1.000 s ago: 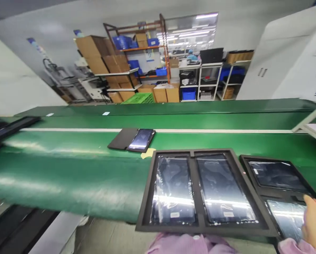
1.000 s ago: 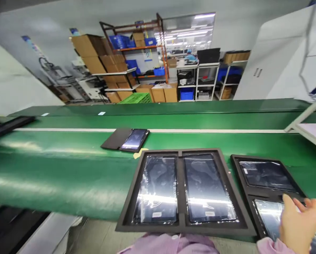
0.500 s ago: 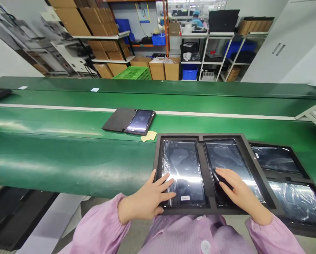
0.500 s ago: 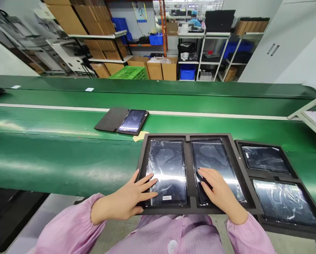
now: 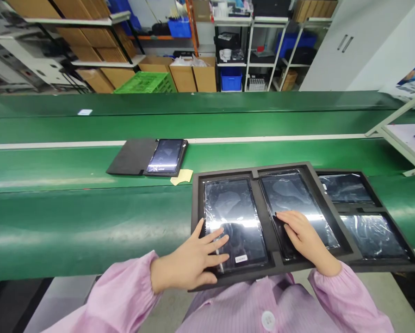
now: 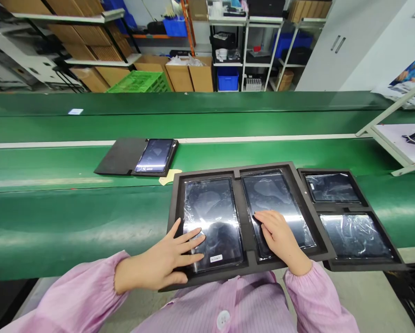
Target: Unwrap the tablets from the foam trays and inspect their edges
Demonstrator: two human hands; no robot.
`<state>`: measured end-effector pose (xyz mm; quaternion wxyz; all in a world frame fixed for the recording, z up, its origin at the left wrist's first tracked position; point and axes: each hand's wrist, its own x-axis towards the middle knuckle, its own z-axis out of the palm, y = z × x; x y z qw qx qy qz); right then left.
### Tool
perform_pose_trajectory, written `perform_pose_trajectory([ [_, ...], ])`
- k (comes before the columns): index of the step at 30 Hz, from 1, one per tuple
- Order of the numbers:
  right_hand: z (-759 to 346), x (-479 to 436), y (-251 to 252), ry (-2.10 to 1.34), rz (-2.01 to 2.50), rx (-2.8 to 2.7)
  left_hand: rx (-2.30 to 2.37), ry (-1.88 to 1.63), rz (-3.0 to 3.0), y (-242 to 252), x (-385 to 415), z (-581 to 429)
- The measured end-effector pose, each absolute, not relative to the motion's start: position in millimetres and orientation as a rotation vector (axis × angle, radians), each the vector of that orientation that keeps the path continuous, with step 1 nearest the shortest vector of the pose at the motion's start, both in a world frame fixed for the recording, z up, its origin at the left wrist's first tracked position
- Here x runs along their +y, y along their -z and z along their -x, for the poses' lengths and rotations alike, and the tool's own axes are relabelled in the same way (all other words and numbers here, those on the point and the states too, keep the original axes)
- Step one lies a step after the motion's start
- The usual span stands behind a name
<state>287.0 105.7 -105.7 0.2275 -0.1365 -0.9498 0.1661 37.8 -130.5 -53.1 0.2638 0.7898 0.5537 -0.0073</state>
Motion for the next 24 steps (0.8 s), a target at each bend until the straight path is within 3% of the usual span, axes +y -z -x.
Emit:
perform_pose_trajectory([
  [18, -286.1, 105.9, 104.4, -0.506, 0.468, -2.582, 1.488, 0.243, -2.124, 47.9, -116.1, -40.4],
  [24, -284.0, 104.2, 100.9, -0.501, 0.490, -2.583, 1.578, 0.085, -2.277, 62.3, -122.5, -42.5],
])
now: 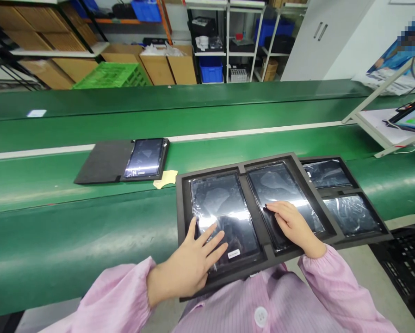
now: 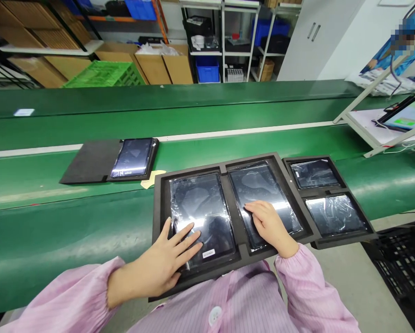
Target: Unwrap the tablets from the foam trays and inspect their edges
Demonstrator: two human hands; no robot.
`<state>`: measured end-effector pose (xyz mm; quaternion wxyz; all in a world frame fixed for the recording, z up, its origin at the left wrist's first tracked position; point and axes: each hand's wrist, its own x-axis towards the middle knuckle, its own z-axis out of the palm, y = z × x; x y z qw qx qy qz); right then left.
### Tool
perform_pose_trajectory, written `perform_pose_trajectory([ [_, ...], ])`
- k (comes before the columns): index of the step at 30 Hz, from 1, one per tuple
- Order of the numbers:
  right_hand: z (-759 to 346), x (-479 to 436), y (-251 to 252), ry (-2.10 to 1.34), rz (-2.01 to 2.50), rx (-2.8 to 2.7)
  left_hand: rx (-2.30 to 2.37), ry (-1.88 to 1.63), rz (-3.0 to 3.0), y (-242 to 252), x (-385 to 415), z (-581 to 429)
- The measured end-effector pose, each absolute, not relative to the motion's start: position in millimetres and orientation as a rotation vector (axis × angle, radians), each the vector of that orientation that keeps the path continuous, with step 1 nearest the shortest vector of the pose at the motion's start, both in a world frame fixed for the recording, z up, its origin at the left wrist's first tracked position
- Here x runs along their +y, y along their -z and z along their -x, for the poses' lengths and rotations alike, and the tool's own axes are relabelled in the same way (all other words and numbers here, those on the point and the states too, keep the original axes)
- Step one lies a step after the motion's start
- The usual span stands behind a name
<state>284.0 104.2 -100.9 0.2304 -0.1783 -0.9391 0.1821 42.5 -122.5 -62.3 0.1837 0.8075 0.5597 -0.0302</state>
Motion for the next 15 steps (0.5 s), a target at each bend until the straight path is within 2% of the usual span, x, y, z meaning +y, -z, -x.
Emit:
perform_pose_trajectory([
  [6, -283.2, 105.0, 101.4, -0.527, 0.506, -2.557, 1.583, -0.072, -2.496, 75.6, -125.6, -34.9],
  [15, -284.8, 105.1, 103.3, -0.569, 0.522, -2.565, 1.365, -0.237, -2.789, 67.5, -122.7, -43.6],
])
